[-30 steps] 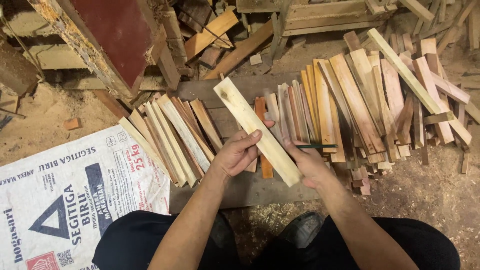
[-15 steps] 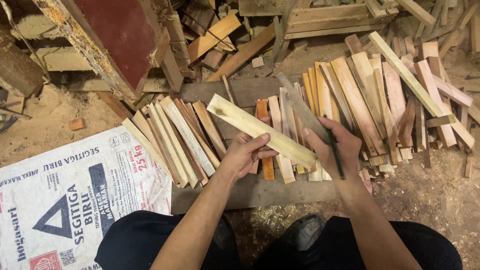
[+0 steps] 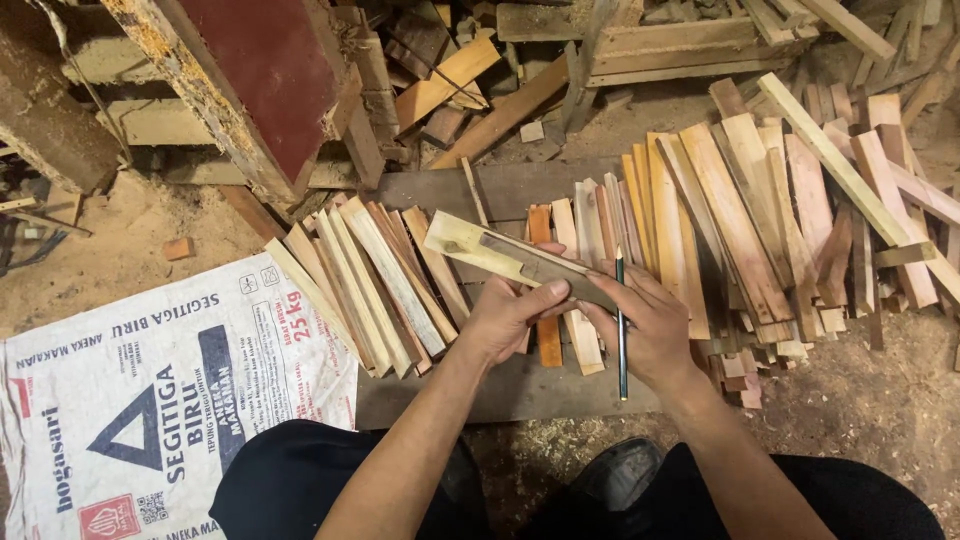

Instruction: The person sits on the floor and repeatedly picks up small wooden planks from a pile. Using a pencil, they mark lines on the planks and then place them back into the pile.

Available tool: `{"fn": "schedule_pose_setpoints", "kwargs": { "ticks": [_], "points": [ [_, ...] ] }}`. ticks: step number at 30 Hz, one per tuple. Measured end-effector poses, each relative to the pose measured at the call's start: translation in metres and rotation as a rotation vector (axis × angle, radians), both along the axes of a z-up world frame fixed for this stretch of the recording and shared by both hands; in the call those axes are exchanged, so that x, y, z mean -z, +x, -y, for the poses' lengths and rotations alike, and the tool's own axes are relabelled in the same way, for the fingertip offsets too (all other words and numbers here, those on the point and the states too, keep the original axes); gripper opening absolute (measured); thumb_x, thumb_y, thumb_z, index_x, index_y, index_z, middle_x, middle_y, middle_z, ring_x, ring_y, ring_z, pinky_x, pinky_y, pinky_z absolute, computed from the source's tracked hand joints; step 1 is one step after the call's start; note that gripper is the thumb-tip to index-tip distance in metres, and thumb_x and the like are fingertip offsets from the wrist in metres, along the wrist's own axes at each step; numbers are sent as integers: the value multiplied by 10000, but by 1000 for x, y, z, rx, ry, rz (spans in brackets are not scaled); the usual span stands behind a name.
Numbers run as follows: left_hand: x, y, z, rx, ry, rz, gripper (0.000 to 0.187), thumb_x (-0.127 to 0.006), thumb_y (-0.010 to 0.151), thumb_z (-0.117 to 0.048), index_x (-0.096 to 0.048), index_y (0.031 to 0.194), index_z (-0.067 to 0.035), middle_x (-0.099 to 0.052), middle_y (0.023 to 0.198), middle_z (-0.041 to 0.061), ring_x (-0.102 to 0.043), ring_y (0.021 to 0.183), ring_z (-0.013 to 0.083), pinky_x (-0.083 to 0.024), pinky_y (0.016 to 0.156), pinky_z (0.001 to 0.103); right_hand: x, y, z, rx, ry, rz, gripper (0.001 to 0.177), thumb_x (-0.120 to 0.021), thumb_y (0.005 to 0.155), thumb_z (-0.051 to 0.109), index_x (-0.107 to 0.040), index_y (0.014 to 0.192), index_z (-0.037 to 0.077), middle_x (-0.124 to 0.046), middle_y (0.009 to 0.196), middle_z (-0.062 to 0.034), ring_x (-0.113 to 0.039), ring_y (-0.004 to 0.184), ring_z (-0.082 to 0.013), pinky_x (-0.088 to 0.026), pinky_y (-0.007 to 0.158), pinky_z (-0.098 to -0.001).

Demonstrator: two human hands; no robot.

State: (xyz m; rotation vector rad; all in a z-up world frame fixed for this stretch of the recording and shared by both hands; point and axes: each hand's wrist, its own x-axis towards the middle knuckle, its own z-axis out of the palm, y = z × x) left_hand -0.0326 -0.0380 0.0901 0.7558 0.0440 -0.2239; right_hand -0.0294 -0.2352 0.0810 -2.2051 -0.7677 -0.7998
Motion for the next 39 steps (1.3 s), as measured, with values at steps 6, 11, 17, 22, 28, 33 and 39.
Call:
{"fn": "schedule_pose_setpoints", "kwargs": {
  "ticks": [6, 11, 17, 22, 28, 33, 39],
  "points": [
    [9, 1, 0, -10, 21, -33, 555, -856, 785, -18, -646, 1299, -2, -747, 1053, 157, -744, 920, 233, -655, 796, 433, -9, -1, -6, -77, 89, -11, 310, -865, 787, 59, -776, 1081, 13, -769, 1093, -177, -726, 1073, -367, -567, 945, -438],
    [6, 6, -2, -39, 9, -31, 549, -867, 765, -17, -658, 1273, -2, -751, 1039, 152, -748, 902, 241, -662, 773, 438, 10, 6, 4, -87, 134, -72, 371, -880, 759, 55, -758, 1104, -6, -751, 1134, -202, -709, 1099, -376, -551, 954, -463],
    [34, 22, -32, -44, -155, -57, 528, -800, 792, 18, -619, 1287, -5, -726, 1117, 251, -738, 959, 394, -642, 812, 547, -27, 9, 34, -22, 261, -173, 456, -918, 776, 88, -710, 1156, -56, -730, 1140, -252, -683, 1138, -434, -537, 984, -502],
    [29, 24, -40, -37, -214, -66, 488, -747, 826, 24, -600, 1290, -9, -716, 1147, 274, -734, 977, 410, -631, 841, 573, -30, 0, 18, -34, 328, -280, 480, -934, 704, 69, -726, 1117, -59, -714, 1141, -301, -662, 1143, -481, -516, 1010, -551],
    [35, 24, -38, -32, -191, -55, 504, -733, 826, 53, -580, 1305, 16, -707, 1145, 285, -728, 983, 429, -631, 833, 588, -27, -2, 14, -26, 204, -204, 375, -931, 727, 87, -784, 1068, 39, -768, 1069, -214, -701, 1130, -404, -555, 968, -463],
    [33, 22, -38, -33, -174, -34, 510, -743, 815, 73, -584, 1297, 16, -711, 1133, 279, -732, 977, 420, -635, 824, 588, -25, -1, 15, -33, 200, -183, 344, -925, 734, 100, -799, 1050, 56, -772, 1036, -208, -704, 1117, -408, -559, 967, -474],
    [31, 23, -38, -43, -161, -31, 507, -757, 812, 70, -591, 1289, 22, -723, 1116, 259, -739, 963, 402, -637, 811, 578, -18, -1, 18, -15, 193, -221, 347, -918, 742, 97, -795, 1063, 46, -764, 1071, -225, -701, 1118, -413, -565, 959, -496]
  ]
}}
